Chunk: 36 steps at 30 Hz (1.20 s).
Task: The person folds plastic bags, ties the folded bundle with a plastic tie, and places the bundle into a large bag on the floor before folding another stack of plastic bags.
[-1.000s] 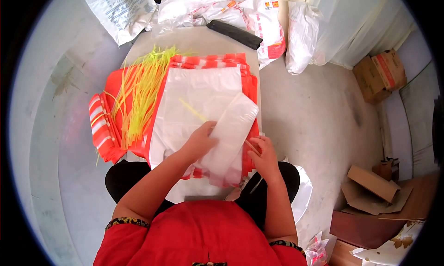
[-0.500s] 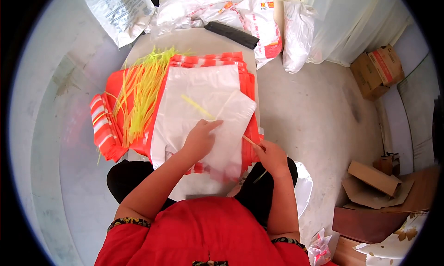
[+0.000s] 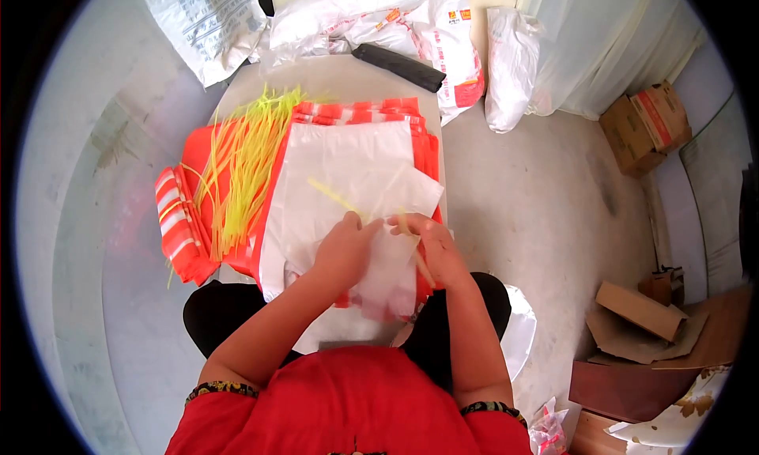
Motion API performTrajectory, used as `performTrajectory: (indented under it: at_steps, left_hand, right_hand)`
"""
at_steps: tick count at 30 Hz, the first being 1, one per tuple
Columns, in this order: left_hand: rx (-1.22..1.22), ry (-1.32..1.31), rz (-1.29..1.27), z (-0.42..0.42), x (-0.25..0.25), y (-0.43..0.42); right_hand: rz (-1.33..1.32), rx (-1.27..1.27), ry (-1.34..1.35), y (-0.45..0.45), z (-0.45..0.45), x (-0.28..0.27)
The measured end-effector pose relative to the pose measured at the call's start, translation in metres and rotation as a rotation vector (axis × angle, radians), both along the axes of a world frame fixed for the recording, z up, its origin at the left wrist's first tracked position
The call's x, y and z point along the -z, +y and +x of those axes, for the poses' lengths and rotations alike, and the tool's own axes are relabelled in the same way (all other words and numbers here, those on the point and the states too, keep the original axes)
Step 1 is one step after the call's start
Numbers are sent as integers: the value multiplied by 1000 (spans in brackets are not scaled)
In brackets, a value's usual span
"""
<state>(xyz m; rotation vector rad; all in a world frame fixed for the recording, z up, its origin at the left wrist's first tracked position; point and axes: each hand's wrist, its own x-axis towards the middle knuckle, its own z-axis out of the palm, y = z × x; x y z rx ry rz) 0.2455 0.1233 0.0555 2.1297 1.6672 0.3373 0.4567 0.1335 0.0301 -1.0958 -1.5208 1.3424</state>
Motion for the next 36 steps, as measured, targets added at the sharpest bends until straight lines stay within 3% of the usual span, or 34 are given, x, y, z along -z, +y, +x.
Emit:
performTrajectory:
  at_steps: [3,10,14,29,32,36]
  left_hand:
    - [50,-17,117,-4,7,3]
    - [85,3,602,-26,25,38]
    - [136,166,617,-40,21,49]
    - [126,-34,356,-58,-25,18]
    - [92,-209,159,-47,-31,15]
    - [-29,-783,-123,-46,-22,23]
  right_hand:
    - [26,-30,102,11,-17,10]
    - [228,43,-141,13,-31,12]
    - [257,55,-249,14,-35,2]
    - [451,-1,-337,18,-70,7]
    - [471,10,-326,21,-72,13]
    - [440,69,-255,24,-70,17]
